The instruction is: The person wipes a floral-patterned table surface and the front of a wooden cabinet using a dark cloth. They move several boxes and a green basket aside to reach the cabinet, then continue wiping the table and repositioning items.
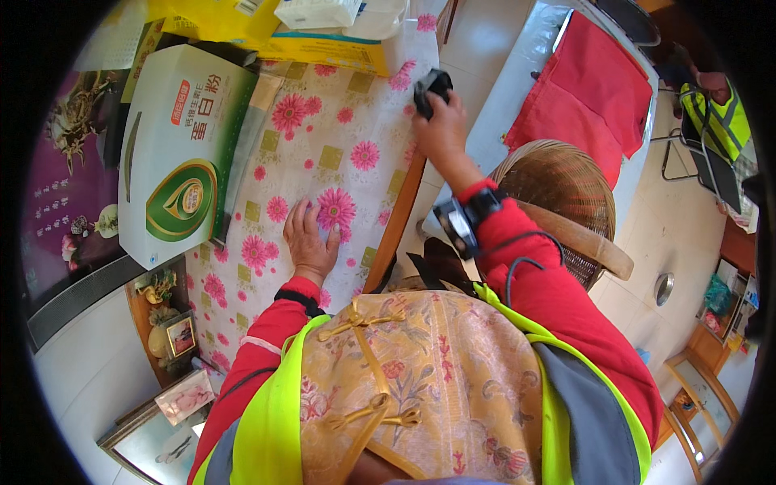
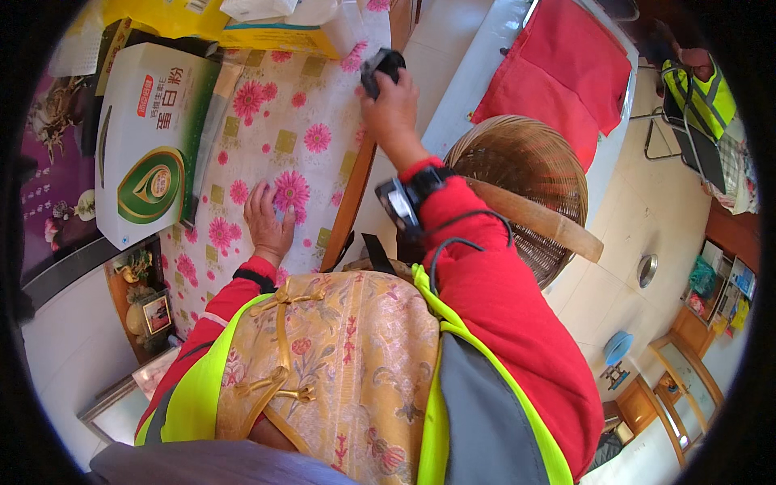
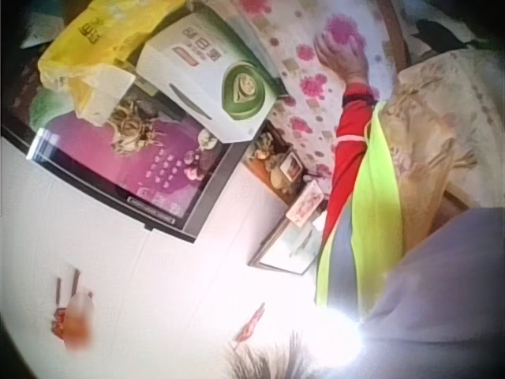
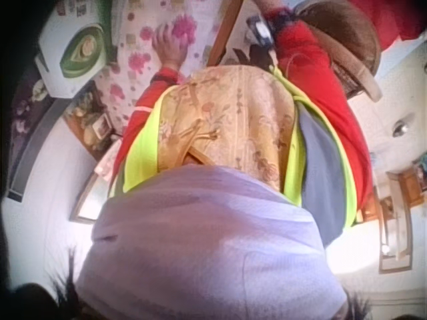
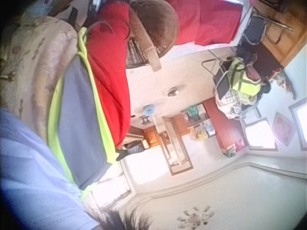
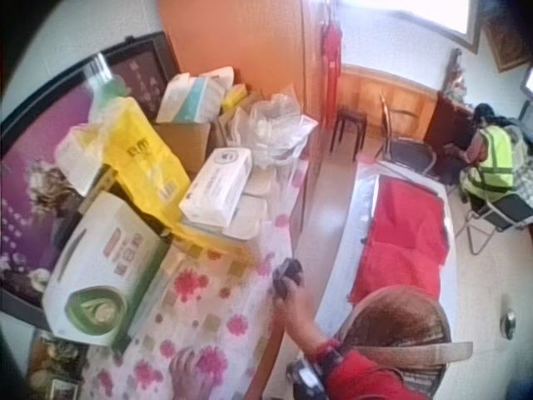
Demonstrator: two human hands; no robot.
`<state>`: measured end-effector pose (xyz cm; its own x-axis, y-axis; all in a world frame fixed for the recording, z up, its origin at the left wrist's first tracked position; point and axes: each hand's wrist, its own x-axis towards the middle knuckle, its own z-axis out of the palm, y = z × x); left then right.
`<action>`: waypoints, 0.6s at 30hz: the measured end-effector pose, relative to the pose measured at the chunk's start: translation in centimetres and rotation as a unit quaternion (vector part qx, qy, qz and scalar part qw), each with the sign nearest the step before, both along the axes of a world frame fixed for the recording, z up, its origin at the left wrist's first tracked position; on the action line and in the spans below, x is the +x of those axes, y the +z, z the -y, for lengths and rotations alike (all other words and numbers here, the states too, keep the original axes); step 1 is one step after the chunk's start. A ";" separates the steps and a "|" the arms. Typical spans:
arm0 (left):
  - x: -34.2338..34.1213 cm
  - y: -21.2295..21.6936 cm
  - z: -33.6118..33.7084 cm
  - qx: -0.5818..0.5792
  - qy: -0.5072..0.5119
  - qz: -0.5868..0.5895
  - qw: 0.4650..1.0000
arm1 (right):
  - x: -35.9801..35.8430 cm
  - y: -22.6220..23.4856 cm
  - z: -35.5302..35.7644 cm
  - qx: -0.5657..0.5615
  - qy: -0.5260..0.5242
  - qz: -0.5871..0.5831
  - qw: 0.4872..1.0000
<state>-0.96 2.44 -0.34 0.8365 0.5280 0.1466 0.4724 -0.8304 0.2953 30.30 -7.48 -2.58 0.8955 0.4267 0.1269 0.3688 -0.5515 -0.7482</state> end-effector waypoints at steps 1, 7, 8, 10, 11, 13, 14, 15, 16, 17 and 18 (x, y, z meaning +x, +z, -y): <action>0.0 0.0 0.0 0.001 -0.003 0.009 1.000 | -1.7 0.1 1.1 -0.008 0.007 0.031 0.999; 0.1 0.1 -0.1 0.009 -0.013 0.030 0.999 | -13.7 1.6 7.3 -0.022 0.067 -0.050 0.996; 0.1 0.1 -0.2 0.010 -0.016 0.036 0.999 | -13.4 1.5 7.3 -0.006 0.074 -0.020 0.997; 0.0 -0.1 -0.1 0.011 -0.018 0.047 0.999 | -11.4 1.1 6.4 0.031 0.056 0.025 0.998; 0.0 -0.2 -0.2 0.012 -0.018 0.052 0.998 | -9.6 0.6 5.4 0.028 0.039 0.041 0.998; -0.2 -0.3 -0.3 0.014 -0.015 0.061 0.998 | -7.1 -0.1 4.0 0.024 0.012 0.078 0.997; -0.2 -0.5 -0.3 0.013 -0.013 0.069 0.997 | -6.8 -0.3 4.0 0.039 0.008 0.129 0.991; -0.2 -0.7 -0.3 0.016 -0.013 0.079 0.997 | -7.4 -0.5 4.2 0.009 0.013 0.090 0.996; -0.2 -0.8 -0.4 0.016 -0.013 0.087 0.996 | -8.1 -0.6 4.6 -0.004 0.025 0.079 0.997; -0.2 -1.0 -0.5 0.019 -0.014 0.097 0.995 | -9.4 -0.4 5.3 -0.011 0.036 0.085 0.996; -0.2 -1.2 -0.6 0.021 -0.016 0.106 0.994 | -11.8 -0.4 6.4 -0.026 0.057 0.090 0.994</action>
<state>-1.13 3.06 -1.51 0.8005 0.4918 0.3425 0.3772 -0.8575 0.3499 18.51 -13.86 -2.96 0.8059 0.5340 0.2558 0.5564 -0.5352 -0.6355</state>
